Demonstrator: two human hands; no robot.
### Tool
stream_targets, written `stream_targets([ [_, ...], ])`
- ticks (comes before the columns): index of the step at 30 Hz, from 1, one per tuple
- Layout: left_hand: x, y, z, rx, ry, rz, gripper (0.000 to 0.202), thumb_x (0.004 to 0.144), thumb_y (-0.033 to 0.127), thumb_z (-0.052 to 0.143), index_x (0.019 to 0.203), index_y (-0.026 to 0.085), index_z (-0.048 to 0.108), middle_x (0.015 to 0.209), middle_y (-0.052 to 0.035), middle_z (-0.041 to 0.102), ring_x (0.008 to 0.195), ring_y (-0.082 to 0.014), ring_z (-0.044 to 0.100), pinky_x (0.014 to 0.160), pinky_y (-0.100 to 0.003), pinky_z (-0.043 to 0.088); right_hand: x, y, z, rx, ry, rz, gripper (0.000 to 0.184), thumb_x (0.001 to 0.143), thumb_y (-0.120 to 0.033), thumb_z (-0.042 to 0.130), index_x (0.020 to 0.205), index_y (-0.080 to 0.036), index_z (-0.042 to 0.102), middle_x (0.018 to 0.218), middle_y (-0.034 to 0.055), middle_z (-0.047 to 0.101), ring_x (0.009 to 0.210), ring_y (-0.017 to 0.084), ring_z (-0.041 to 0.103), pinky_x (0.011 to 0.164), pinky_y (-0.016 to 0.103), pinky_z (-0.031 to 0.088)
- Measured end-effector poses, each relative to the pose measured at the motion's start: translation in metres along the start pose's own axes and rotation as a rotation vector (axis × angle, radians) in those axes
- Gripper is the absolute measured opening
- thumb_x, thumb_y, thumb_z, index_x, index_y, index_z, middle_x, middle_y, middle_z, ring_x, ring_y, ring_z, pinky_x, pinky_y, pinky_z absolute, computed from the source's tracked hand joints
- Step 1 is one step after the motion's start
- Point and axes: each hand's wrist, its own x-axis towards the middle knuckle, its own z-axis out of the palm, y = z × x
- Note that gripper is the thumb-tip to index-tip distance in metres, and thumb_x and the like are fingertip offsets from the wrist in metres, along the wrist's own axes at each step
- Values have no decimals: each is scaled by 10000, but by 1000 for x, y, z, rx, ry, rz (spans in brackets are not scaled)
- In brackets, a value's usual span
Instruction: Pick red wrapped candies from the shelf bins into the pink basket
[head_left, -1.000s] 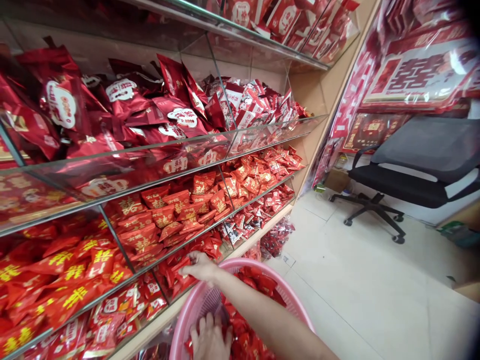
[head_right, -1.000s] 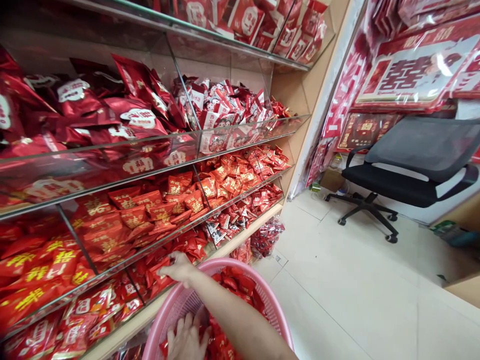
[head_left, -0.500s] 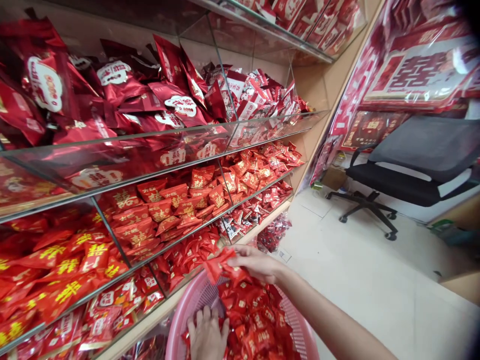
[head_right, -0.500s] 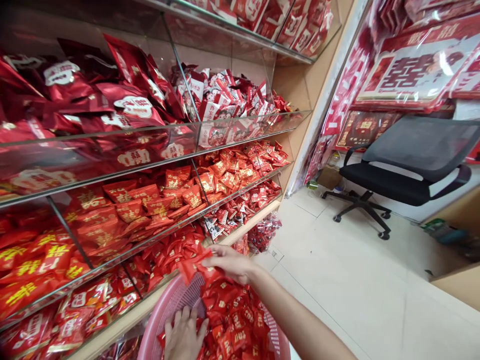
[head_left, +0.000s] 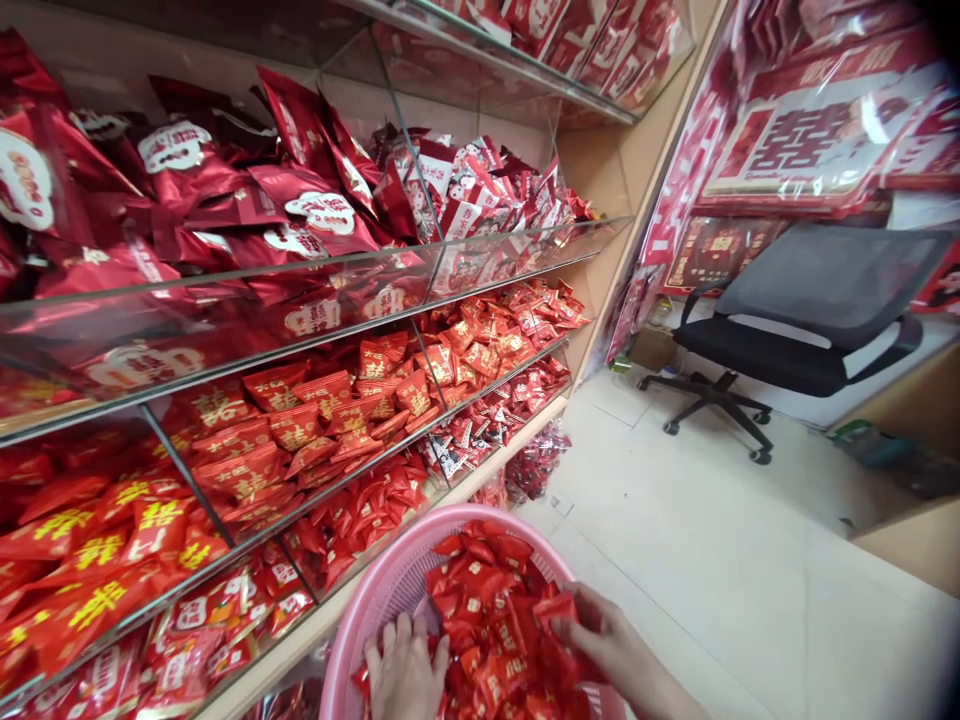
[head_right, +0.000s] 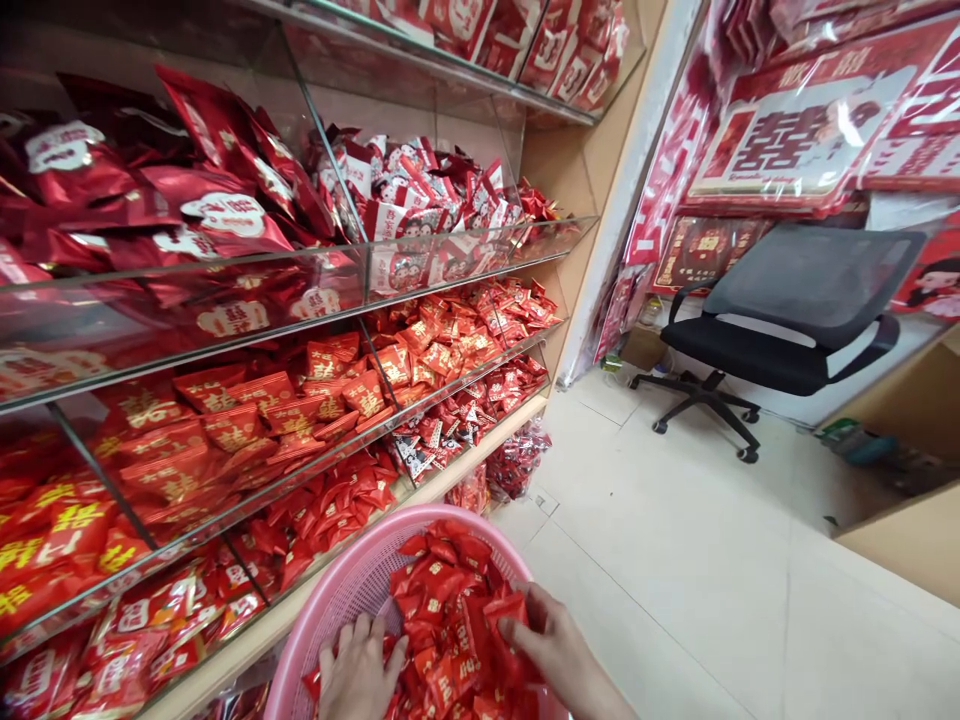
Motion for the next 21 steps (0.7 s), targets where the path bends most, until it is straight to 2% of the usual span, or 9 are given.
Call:
stream_targets([
  [3,-1,0,-2,12,-11,-2,573,841,436,193,1202,156,540,1206,-127,549,1121,-270,441,988,-476,192,1,27,13,-121,121,-91,435,734,-514,556,990,-164,589,935,93,670,840,244,636,729,341,523],
  [5,-1,0,-2,18,-24,-7,575,841,439,192,1211,160,532,1222,-128,539,1130,-270,435,989,-474,193,0,35,19,-273,216,-146,442,770,-479,521,1091,-177,553,995,96,667,908,250,628,799,356,511],
  [9,-1,1,-4,24,-39,-9,572,842,440,195,1218,162,525,1245,-127,523,1140,-269,427,994,-463,193,-6,32,20,-470,310,-243,432,808,-409,490,1203,-235,497,1047,81,664,949,238,625,840,351,506],
  [14,0,1,-4,15,-36,-11,566,840,440,210,1219,161,525,1245,-124,527,1139,-269,427,987,-460,207,-9,23,16,-492,337,-295,457,832,-380,483,1268,-249,434,1081,74,656,904,206,644,780,305,534],
  [17,0,0,-2,7,-11,-6,570,836,441,214,1210,154,535,1220,-125,546,1116,-267,443,978,-457,219,-2,24,21,-530,361,-349,486,838,-369,475,1305,-256,403,1168,73,610,1001,212,607,848,326,512],
  [21,0,0,-1,27,0,-14,577,832,443,215,1215,152,534,1234,-125,541,1129,-268,437,984,-459,216,11,38,28,-583,431,-433,500,838,-359,463,1325,-264,397,1259,63,542,1144,236,513,964,394,443],
])
